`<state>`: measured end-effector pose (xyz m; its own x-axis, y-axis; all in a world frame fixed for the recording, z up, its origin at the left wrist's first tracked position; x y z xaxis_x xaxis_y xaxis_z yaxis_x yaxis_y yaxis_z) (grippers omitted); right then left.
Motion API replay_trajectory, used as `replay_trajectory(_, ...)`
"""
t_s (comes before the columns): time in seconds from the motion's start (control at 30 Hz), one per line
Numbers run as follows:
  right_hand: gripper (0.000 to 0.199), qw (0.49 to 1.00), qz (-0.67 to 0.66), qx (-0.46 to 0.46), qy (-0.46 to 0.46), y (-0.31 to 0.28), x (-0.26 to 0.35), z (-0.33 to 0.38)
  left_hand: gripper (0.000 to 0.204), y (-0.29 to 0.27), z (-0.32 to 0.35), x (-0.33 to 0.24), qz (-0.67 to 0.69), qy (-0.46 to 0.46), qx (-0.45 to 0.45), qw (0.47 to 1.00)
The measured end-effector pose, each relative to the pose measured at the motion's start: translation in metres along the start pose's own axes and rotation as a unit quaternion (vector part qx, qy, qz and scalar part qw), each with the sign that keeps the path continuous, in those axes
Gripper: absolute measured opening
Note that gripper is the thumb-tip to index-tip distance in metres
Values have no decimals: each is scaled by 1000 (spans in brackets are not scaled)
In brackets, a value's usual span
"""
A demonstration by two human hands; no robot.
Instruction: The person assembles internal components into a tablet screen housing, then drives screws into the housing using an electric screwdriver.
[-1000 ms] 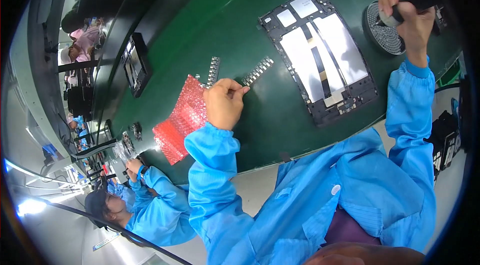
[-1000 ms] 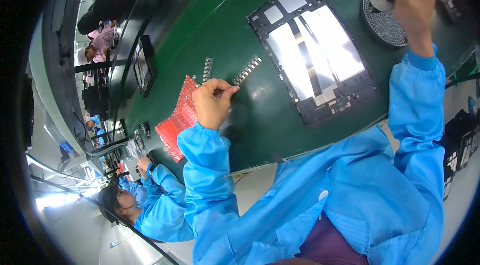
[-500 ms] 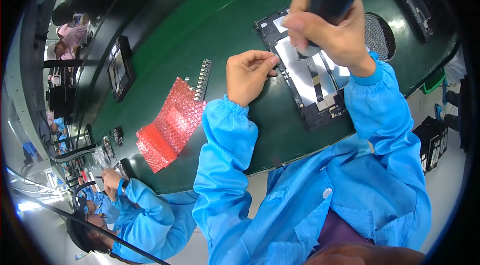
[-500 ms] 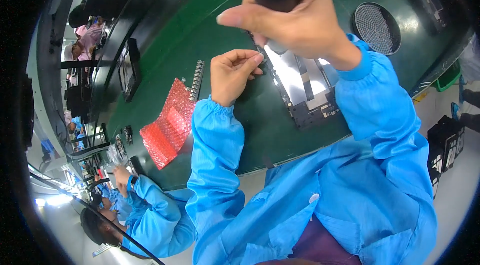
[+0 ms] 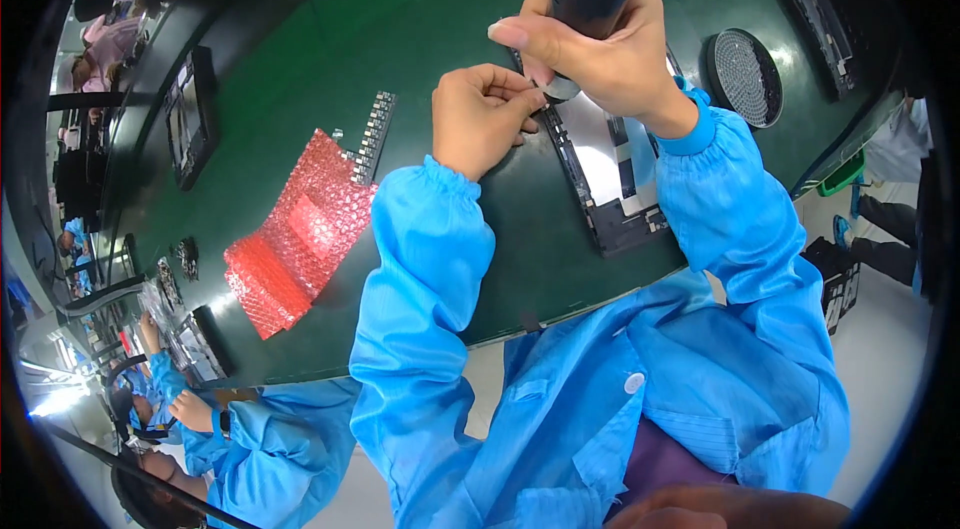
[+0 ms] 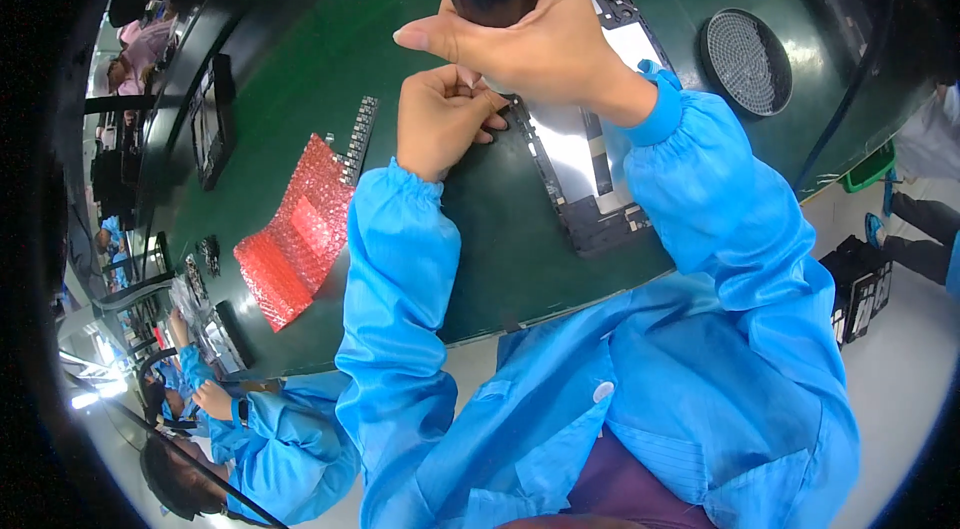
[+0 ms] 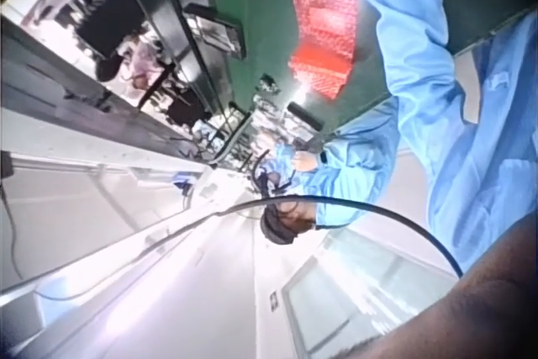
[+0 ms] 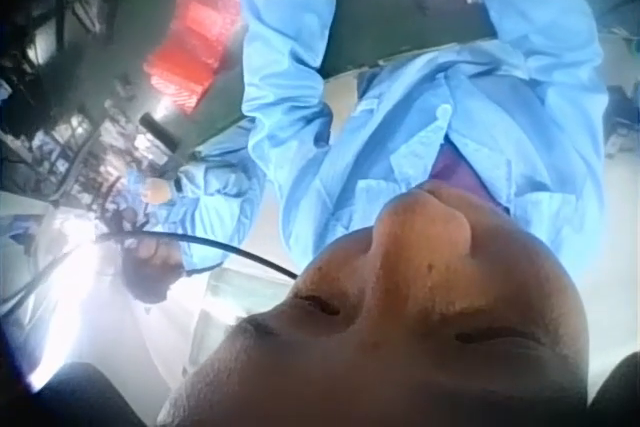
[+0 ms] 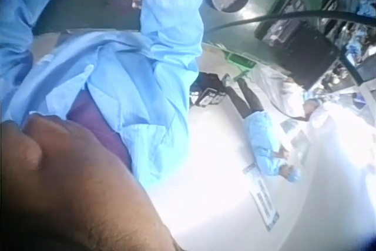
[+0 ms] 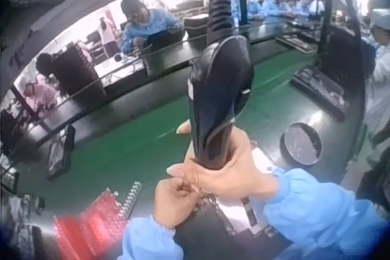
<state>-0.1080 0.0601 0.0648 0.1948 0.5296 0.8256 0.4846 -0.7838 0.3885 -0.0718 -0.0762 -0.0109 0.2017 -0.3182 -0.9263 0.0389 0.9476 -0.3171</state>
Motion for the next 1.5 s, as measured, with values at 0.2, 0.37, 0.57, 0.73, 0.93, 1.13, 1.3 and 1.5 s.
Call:
replay_trajectory(0.2,50,1000,7,3,4,2,-8,2,10,-3,-3,-3,-6,-37,41,998)
replay_trajectory(0.37,46,992,102,54,-51,-3,-18,1,10,0,-2,-3,-33,-36,30,998)
replay_trajectory(0.57,43,990,107,70,-58,-4,-19,0,11,-4,-4,-6,-11,-51,60,997)
replay_trajectory(0.73,44,996,79,45,-28,-3,-11,0,13,-1,-7,-4,-9,-57,62,996)
replay_trajectory(0.93,46,998,48,8,27,-3,-8,2,15,1,-5,-4,-15,-56,53,997)
replay_trajectory(1.13,43,998,54,19,35,-2,-13,2,16,-2,-5,-1,-13,-59,48,997)
replay_trajectory(1.3,41,899,73,240,-360,-11,-25,-13,14,-1,-8,-5,-16,-52,46,997)
replay_trajectory(1.5,43,982,122,95,-106,-5,-32,2,10,-4,-8,-1,-13,-42,39,998)
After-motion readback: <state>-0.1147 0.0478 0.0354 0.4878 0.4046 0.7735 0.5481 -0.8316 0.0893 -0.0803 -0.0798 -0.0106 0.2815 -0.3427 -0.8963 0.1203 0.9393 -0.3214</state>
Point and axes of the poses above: each hand's wrist, its own z-axis away from the middle knuckle, its own y-axis out of the palm, x = y × z, the point moved 2 cm from there along -z, towards the middle knuckle, and after that the axes turned 10 degrees about -z, right-handed, at the moved point
